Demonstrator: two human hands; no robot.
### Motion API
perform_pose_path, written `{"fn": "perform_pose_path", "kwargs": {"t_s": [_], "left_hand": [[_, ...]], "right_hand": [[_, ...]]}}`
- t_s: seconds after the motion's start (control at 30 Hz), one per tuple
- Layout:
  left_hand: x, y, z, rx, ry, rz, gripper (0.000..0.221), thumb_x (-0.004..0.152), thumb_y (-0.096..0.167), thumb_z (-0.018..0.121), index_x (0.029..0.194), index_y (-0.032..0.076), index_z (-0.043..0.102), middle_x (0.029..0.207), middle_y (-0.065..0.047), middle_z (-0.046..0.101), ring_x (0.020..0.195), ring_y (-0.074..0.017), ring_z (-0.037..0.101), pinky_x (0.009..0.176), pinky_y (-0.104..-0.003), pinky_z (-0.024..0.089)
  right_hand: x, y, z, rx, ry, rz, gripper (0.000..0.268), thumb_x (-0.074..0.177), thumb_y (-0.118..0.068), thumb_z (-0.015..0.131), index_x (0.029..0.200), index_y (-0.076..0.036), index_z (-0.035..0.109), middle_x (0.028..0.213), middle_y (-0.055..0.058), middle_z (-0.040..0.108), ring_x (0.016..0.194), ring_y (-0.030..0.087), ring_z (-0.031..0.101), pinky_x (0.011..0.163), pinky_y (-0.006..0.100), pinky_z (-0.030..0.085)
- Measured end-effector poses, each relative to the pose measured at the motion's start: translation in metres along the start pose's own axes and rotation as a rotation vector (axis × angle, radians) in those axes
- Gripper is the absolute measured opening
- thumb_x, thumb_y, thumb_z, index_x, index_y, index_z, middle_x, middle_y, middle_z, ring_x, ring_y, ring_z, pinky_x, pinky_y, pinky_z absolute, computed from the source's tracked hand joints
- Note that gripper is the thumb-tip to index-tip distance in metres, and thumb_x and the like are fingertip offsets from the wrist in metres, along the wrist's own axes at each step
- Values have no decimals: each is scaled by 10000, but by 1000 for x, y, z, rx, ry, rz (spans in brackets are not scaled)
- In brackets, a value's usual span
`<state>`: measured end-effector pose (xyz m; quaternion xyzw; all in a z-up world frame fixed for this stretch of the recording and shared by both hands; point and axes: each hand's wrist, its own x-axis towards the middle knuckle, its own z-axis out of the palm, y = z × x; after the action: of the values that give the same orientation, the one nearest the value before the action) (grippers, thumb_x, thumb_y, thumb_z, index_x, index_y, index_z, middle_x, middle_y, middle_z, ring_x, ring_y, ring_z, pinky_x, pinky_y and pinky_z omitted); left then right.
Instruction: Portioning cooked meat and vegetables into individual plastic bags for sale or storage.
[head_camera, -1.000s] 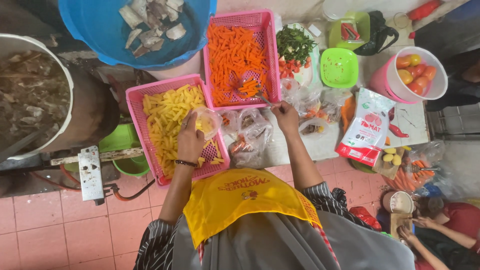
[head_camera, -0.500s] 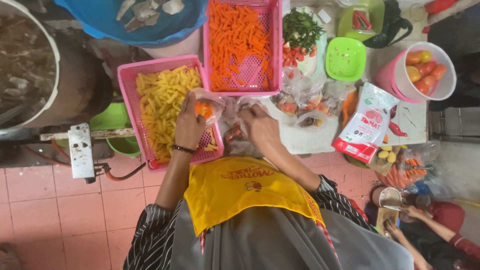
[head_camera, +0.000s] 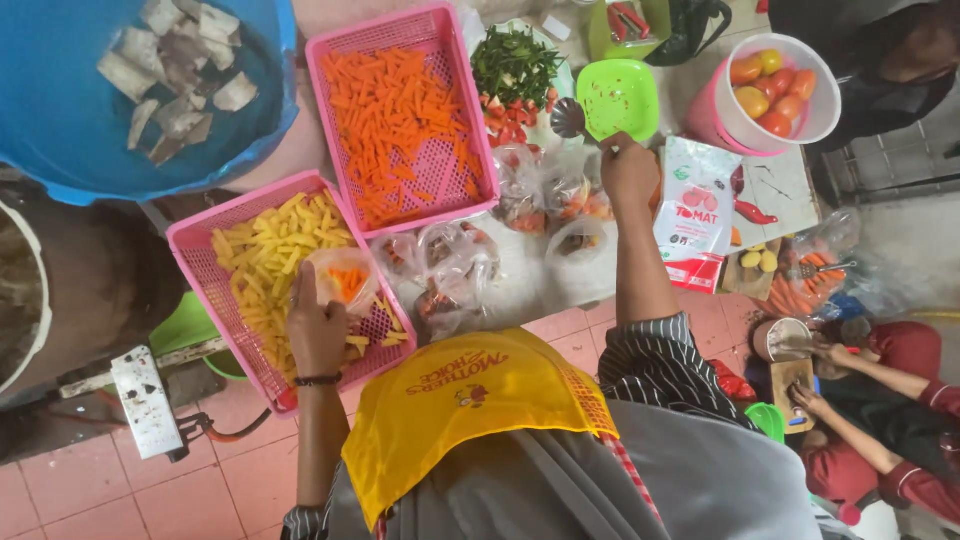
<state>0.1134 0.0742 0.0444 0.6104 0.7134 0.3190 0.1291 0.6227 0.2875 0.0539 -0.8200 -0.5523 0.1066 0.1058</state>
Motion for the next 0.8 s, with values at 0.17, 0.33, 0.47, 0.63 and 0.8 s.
{"fn": "perform_pose_path", "kwargs": {"t_s": [0.17,0.33,0.47,0.63,0.8], "left_hand": [[10,27,-18,-11,3,9,777,715,-5,615,1488,-20,541,1448,-279,558,1244,-438,589,1010,-464,498],[20,50,-33,-5,-34,-32,758,732,1,630,1485,-17,544,1475,-256,543,1254,-416,583,997,-444,508],[34,77,-46,-86,-95,-122,735,770,-37,584,1500,-16,505,1532,-222,495,977,-374,671,813,-417,567],[44,84,-45,-113,-123,-146,711,790,-75,592,1493,-34,498,1532,-269,465,826,-428,699,589,-416,593],[49,79,-36,-215,-163,-195,678,834,-102,557,1503,-49,463,1515,-316,438,732,-428,704,494,-386,602]], "right_hand": [[37,23,27,33,39,29,175,953,-235,632,1011,-344,756,850,162,747,924,441,718,818,536,575],[59,29,41,78,39,-8,152,959,-251,661,1029,-352,750,845,129,749,914,432,719,818,544,575],[63,19,45,144,-26,-39,155,969,-266,665,1043,-379,742,868,74,740,947,382,716,855,517,571],[84,43,102,210,-132,-61,136,932,-288,688,996,-392,749,829,49,734,956,365,716,873,518,566],[99,87,169,574,-200,147,190,886,-265,690,991,-394,781,736,17,695,830,213,699,861,389,550]]}}
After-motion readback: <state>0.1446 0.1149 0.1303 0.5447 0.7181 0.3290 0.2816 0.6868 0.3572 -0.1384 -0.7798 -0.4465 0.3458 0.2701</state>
